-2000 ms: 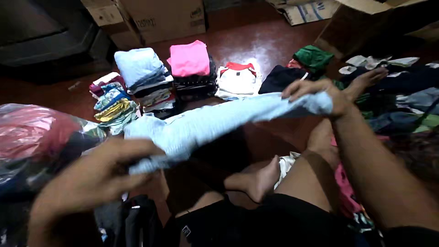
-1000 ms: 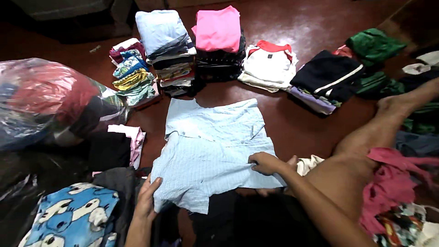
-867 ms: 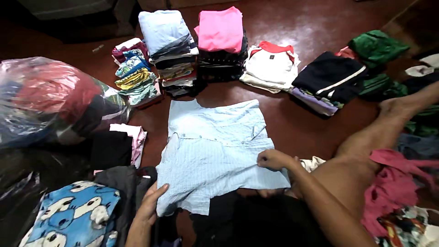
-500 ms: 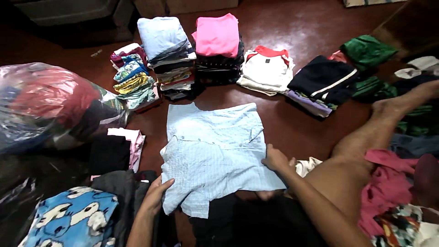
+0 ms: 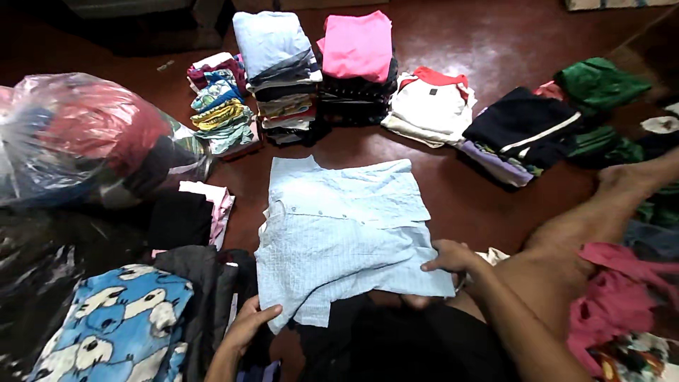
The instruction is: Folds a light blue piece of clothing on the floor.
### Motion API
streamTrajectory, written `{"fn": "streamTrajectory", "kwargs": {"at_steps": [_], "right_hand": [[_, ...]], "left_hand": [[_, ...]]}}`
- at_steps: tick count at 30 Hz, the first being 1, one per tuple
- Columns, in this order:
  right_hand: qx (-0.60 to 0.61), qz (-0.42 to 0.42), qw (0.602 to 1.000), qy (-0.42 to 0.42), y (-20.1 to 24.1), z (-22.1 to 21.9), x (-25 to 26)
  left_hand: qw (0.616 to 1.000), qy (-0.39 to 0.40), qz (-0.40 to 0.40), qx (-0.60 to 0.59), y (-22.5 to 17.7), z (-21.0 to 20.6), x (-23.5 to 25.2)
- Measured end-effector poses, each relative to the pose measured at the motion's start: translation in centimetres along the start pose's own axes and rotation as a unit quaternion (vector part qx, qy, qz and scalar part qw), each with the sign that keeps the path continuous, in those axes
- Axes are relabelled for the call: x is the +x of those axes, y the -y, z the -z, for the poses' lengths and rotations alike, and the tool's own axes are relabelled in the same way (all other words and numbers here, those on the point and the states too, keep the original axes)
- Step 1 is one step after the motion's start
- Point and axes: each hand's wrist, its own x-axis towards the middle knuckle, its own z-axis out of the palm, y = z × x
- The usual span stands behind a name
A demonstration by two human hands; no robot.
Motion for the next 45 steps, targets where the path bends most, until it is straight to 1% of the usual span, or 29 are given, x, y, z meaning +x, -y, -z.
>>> {"fn": "streamTrajectory", "kwargs": {"at_steps": [2,3,5,7,9,11,12,14,16,18,22,24,25,26,27,29,30,31,32,33,34,35,36,37,39,41,42,43,45], "right_hand": [[0.047,0.042,0.998,-0.009,-0.4,0.4,-0.1],[0.104,0.063,0.992,-0.029,-0.2,0.8,-0.4],[0.247,0.102,0.962,-0.06,0.5,1.3,-1.8],[0.327,0.12,0.935,-0.066,0.8,1.0,-2.7],[0.3,0.106,0.944,-0.089,1.1,0.1,-3.3],[0.242,0.073,0.959,-0.126,1.2,-0.7,-3.5],[0.228,0.065,0.962,-0.133,1.2,-0.8,-3.6],[0.241,0.076,0.958,-0.133,1.3,-0.4,-4.4],[0.28,0.102,0.944,-0.14,0.6,0.5,-5.1],[0.309,0.119,0.93,-0.157,-0.6,1.7,-6.1],[0.375,0.177,0.887,-0.204,-4.1,3.5,-8.8],[0.366,0.192,0.884,-0.219,-6.2,3.9,-9.8],[0.346,0.192,0.893,-0.214,-7.3,3.9,-10.1],[0.306,0.183,0.913,-0.199,-8.4,3.9,-10.2],[0.257,0.162,0.937,-0.174,-9.1,3.8,-10.3],[0.174,0.086,0.97,-0.146,-8.7,4.0,-10.5],[0.138,0.061,0.975,-0.163,-7.7,4.3,-10.4],[0.109,0.055,0.974,-0.193,-6.6,4.7,-10.0],[0.088,0.061,0.969,-0.224,-5.2,5.2,-9.4],[0.075,0.077,0.963,-0.247,-3.3,5.7,-8.6],[0.065,0.102,0.958,-0.262,-1.1,6.0,-7.3],[0.058,0.134,0.952,-0.27,1.2,5.9,-5.4],[0.053,0.169,0.946,-0.273,3.6,5.5,-3.1],[0.05,0.205,0.939,-0.271,5.7,4.9,-0.4],[0.025,0.239,0.935,-0.261,9.4,3.5,4.7],[-0.02,0.212,0.944,-0.252,11.8,2.4,8.9],[-0.043,0.18,0.952,-0.245,12.2,1.8,10.5],[-0.061,0.149,0.955,-0.248,12.3,1.4,11.8],[-0.076,0.103,0.952,-0.277,11.2,1.8,13.3]], "left_hand": [[0.995,-0.04,-0.061,-0.067,-0.4,-0.2,-0.4],[0.988,-0.052,-0.086,-0.115,-1.0,-0.4,-0.7],[0.978,-0.045,-0.11,-0.173,-2.1,-0.8,-1.3],[0.99,-0.023,-0.088,-0.112,-2.3,-1.4,-2.2],[0.999,-0.025,-0.029,0.018,-2.4,-2.5,-2.5],[0.996,-0.008,0.018,0.087,-2.1,-3.3,-2.2],[0.997,0.001,0.022,0.077,-2.4,-3.6,-2.3],[1.0,0.007,-0.009,-0.01,-3.5,-3.9,-3.3],[0.994,0.013,-0.046,-0.1,-4.7,-4.0,-4.0],[0.989,0.029,-0.059,-0.132,-5.7,-4.1,-4.3],[0.989,0.08,-0.021,-0.124,-6.8,-5.8,-4.8],[0.986,0.12,0.029,-0.113,-5.9,-6.6,-4.6],[0.985,0.142,0.059,-0.074,-5.2,-6.7,-4.3],[0.981,0.174,0.087,-0.003,-4.5,-6.5,-4.0],[0.965,0.222,0.106,0.094,-4.0,-5.7,-3.4],[0.896,0.3,0.109,0.309,-4.1,-3.5,-1.9],[0.875,0.277,0.099,0.384,-5.2,-2.1,-1.4],[0.877,0.206,0.075,0.427,-6.9,-0.9,-1.1],[0.89,0.114,0.032,0.441,-8.9,0.0,-0.6],[0.899,0.021,-0.024,0.437,-11.0,0.4,0.5],[0.896,-0.057,-0.074,0.435,-13.3,0.2,1.9],[0.882,-0.111,-0.112,0.443,-15.7,-0.4,3.6],[0.868,-0.138,-0.139,0.456,-18.1,-1.3,5.7],[0.858,-0.137,-0.146,0.474,-20.2,-2.3,8.2],[0.85,-0.065,-0.127,0.507,-22.7,-4.5,14.3],[0.839,0.06,-0.086,0.534,-22.3,-6.4,21.4],[0.816,0.122,-0.056,0.562,-21.0,-6.8,25.0],[0.778,0.16,-0.027,0.607,-19.8,-7.2,27.9],[0.698,0.177,0.008,0.693,-19.3,-9.4,31.2]]}}
